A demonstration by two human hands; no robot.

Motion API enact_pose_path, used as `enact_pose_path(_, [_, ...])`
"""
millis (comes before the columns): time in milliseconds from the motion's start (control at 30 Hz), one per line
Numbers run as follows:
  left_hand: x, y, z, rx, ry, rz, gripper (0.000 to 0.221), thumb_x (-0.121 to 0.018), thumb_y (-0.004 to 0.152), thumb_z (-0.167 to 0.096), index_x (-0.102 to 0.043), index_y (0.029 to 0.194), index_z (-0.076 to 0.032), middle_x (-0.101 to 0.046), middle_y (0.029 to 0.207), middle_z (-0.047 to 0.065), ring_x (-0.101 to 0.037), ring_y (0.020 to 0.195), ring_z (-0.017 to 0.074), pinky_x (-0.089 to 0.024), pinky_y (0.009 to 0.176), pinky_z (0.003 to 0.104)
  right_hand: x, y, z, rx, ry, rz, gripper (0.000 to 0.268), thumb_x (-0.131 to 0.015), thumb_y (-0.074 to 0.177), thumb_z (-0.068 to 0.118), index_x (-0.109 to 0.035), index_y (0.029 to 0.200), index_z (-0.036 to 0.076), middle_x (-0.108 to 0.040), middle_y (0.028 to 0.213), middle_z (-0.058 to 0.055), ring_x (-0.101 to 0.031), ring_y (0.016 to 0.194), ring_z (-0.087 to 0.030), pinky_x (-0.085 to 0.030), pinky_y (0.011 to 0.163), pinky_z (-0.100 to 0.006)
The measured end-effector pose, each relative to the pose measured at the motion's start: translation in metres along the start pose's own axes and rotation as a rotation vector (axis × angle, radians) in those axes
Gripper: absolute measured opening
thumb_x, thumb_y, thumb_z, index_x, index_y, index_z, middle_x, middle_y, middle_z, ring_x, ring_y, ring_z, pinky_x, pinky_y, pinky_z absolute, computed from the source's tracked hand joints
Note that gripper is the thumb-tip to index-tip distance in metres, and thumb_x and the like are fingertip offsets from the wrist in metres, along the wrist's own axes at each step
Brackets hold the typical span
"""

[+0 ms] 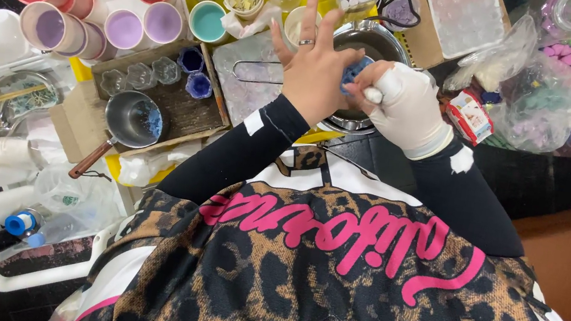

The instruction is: Mixing blue pigment into white wax or paste in a cup using a small spatula.

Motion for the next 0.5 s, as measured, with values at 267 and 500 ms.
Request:
enact_pose_path(267, [0.004, 0.001, -0.004, 0.018, -0.053, 0.03, 0.06, -0.097, 0.052, -0.041, -0.08, 0.109, -0.029, -0.037, 0.156, 0.015, -0.009, 0.155, 0.0442, 0.01, 0.116, 0.076, 0.01, -0.003, -0.01, 0.05, 0.138, 0.132, 0.034, -0.08, 0.083, -0.008, -0.054, 0.099, 0.005, -0.068, 0.099, -0.01, -0.072, 0.093, -0.03, -0.058, 0.077, -0.036])
enact_pose_path(500, [0.01, 0.001, -0.008, 0.029, -0.053, 0.002, 0.055, -0.098, 0.054, -0.044, -0.08, 0.104, -0.029, -0.038, 0.154, 0.015, -0.007, 0.154, 0.0422, 0.013, 0.111, 0.08, 0.019, 0.0, -0.004, -0.005, 0.182, 0.116, 0.031, -0.081, 0.084, -0.009, -0.057, 0.099, 0.005, -0.07, 0.102, -0.01, -0.072, 0.096, -0.029, -0.058, 0.083, -0.035])
Point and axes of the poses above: each hand's wrist, its own y-axis towards the middle knuckle, its own x-axis out of the back of the hand, z = x × y, the point moved 2 cm from there along y, towards the middle knuckle
